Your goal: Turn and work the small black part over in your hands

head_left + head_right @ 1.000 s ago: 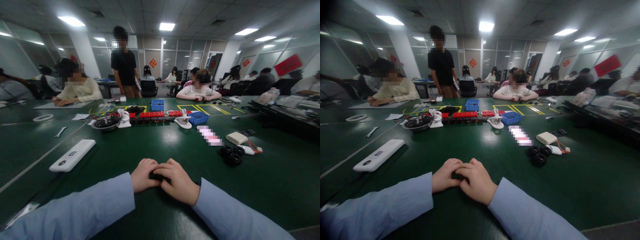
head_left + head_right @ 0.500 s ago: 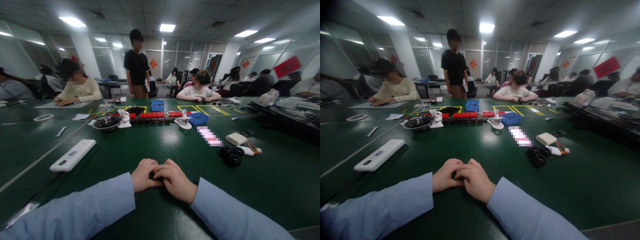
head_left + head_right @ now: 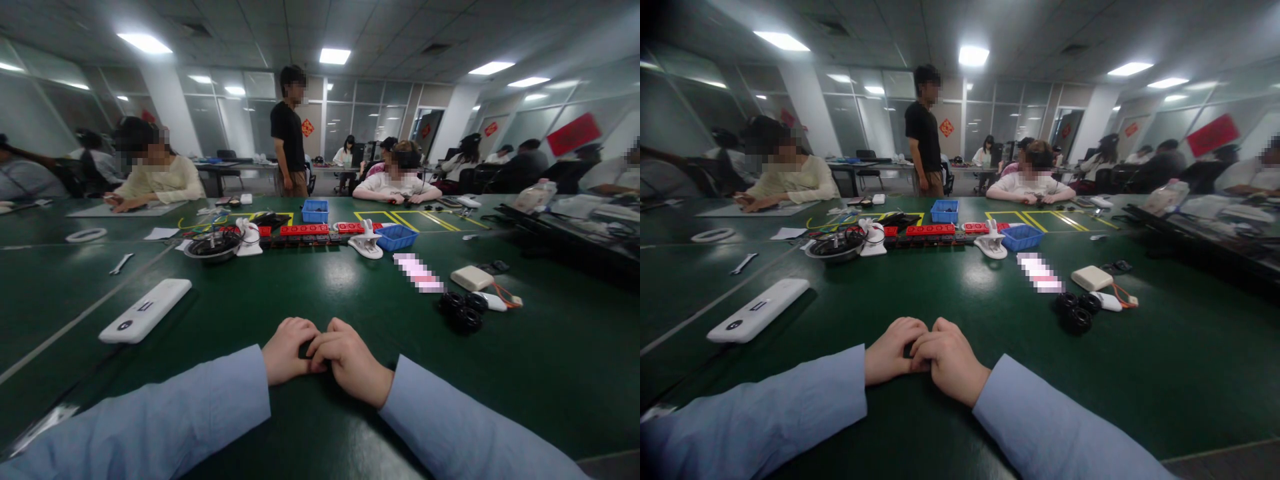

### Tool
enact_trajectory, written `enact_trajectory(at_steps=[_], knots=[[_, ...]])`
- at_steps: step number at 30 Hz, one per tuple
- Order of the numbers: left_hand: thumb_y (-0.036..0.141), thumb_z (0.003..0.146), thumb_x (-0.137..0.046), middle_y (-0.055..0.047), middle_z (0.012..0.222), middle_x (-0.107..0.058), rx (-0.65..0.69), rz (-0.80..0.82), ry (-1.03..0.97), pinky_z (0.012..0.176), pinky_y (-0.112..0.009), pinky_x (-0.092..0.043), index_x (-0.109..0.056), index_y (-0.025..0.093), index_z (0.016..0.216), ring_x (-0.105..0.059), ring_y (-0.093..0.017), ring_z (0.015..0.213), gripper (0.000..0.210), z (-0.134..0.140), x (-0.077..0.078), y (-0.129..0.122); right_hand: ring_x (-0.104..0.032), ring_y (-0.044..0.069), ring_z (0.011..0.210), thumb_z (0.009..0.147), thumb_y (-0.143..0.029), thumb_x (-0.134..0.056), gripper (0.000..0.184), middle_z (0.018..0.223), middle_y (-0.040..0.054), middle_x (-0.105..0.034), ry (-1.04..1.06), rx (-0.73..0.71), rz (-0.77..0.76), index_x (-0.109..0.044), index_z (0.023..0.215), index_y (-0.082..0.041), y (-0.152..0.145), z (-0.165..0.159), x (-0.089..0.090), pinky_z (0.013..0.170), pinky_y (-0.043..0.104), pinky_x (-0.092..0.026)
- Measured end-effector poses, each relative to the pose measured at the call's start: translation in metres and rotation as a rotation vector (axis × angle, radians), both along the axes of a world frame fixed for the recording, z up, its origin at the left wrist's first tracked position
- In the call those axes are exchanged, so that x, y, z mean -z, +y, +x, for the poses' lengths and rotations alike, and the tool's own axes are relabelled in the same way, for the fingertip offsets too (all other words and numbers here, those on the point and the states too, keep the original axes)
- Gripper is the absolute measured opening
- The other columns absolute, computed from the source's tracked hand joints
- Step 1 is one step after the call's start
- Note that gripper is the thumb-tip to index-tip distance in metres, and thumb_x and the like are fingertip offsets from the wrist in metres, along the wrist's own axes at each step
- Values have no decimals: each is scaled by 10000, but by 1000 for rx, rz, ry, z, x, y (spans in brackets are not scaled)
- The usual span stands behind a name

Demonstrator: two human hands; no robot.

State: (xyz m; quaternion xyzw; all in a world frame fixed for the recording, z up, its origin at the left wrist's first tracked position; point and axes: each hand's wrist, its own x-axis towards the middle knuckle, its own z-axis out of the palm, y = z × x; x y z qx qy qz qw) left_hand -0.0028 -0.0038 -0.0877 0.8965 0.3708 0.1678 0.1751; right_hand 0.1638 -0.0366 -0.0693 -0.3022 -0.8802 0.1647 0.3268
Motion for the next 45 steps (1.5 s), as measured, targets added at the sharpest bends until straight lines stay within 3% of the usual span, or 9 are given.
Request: enact_trajectory(at_steps=[10, 16, 21, 26, 30, 35, 45], knots=[[253, 612, -716, -30, 955, -586, -1, -37, -2, 846, -368, -368, -595, 183, 855, -513, -230, 925, 281, -3, 2, 2, -476, 122, 576, 645, 72, -391, 365, 565, -36, -646, 43, -22, -8, -612, 531, -195, -3, -1, 9, 675, 291, -385], [242, 620, -729, -18, 936, -581, -2, -29, -23, 839, -359, -368, -603, 182, 849, -517, -213, 907, 268, -3, 3, 1, -448, 133, 581, 687, 13, -374, 334, 508, -21, -594, 131, -53, 71, -567, 506, -191, -7, 2, 7, 643, 295, -366], [367, 622, -760, -26, 932, -585, -10, -20, -43, 828, -370, -368, -611, 185, 878, -515, -220, 900, 347, -3, 5, 1, -458, 154, 661, 687, -20, -370, 266, 641, 10, -592, 152, 62, 55, -579, 666, -183, -6, 9, -3, 656, 307, -371], [434, 612, -762, -31, 961, -591, -17, -1, -50, 829, -375, -369, -608, 186, 918, -513, -225, 914, 422, -5, 11, 4, -474, 181, 803, 751, -143, -502, 136, 831, 45, -568, 91, 240, -32, -574, 864, -164, -1, 10, -7, 735, 338, -384], [431, 631, -746, -29, 945, -597, -22, 13, -58, 819, -361, -375, -606, 183, 889, -522, -222, 901, 385, -4, 13, 4, -472, 195, 844, 722, -248, -646, 203, 882, 45, -556, -58, 304, -87, -587, 899, -168, -2, 6, -8, 764, 349, -379], [437, 669, -708, -22, 934, -592, -21, 30, -21, 805, -347, -378, -600, 192, 899, -522, -209, 879, 353, -3, 11, 3, -474, 194, 860, 718, -289, -678, 200, 871, 39, -569, -182, 319, -115, -625, 878, -181, -3, 6, -10, 789, 346, -376], [395, 666, -722, -22, 943, -587, -26, 34, -11, 818, -347, -378, -605, 189, 898, -517, -205, 891, 331, -3, 9, 2, -462, 193, 837, 763, -288, -641, 229, 845, 50, -558, -221, 328, -107, -649, 972, -194, -8, 7, -14, 745, 331, -390]])
